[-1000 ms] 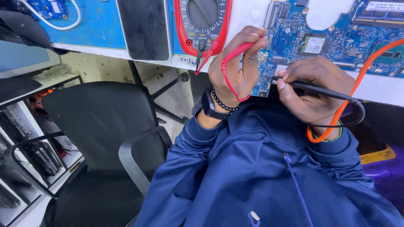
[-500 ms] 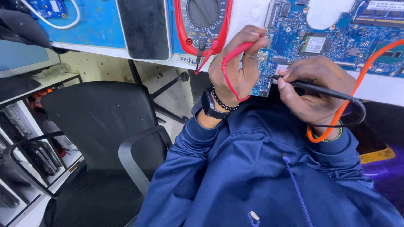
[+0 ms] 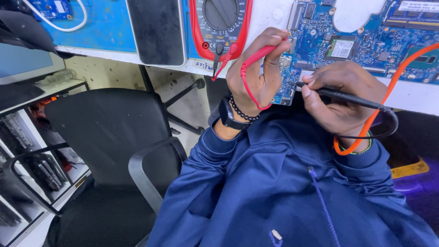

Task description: The person uses a multimeter to test various points on a blue laptop motherboard. They hold the red and black probes in each hand and touch them to different components on the board while observing the digital display. The person occasionally moves the probes to different areas of the board.

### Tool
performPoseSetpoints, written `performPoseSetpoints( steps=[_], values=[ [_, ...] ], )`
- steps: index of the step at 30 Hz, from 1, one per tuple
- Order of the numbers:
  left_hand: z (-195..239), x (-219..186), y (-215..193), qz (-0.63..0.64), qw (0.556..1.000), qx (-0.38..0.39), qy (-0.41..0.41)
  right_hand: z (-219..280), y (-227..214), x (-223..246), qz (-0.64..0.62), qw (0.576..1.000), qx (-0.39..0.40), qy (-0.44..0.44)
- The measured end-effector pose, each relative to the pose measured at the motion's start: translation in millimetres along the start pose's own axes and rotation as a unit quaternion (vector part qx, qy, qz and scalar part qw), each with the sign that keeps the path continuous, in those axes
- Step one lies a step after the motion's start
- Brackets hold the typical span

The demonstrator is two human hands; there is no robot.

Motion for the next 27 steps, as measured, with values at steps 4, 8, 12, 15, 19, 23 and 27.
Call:
performPoseSetpoints(
  steps=[4, 8, 12, 15, 19, 23, 27],
  values=[
    [-0.2, -0.6, 0.1, 0.003, 1.0, 0.0, 0.007, 1.2, -0.6, -0.8, 0.002, 1.0, 0.004, 0.006],
    [0.5, 0.0, 0.3, -0.001, 1.0, 0.001, 0.005, 0.2, 0.2, 0.3, -0.004, 1.0, 0.001, 0.0],
    [0.5, 0.0, 0.1, -0.004, 1.0, -0.002, 0.004, 0.5, -0.5, 1.2, -0.002, 1.0, 0.007, 0.011],
    [1.4, 1.5, 0.5, -0.003, 1.0, -0.004, 0.001, -0.1, -0.2, 1.0, 0.0, 1.0, 0.008, 0.006],
    [0.8, 0.7, 0.6, 0.002, 1.0, -0.005, 0.007, 0.8, 0.2, 0.6, 0.006, 1.0, 0.008, 0.004],
    [1.1, 0.9, 0.0, -0.002, 1.0, -0.002, 0.001, 1.0, 0.4, 0.8, 0.005, 1.0, 0.011, 0.005],
    [0.8, 0.5, 0.2, -0.007, 1.0, -0.002, 0.003, 0.0, 0.6, 1.0, 0.001, 1.0, 0.012, 0.004]
  ],
)
Point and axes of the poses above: each hand's wrist, its own z-axis away from the middle knuckle, its own y-axis out of the palm, x = y × z, the point moved 5 cm from there along -z, towards the middle knuckle, and after that the axes turned 14 degrees about -y, right-handed, at the moved point
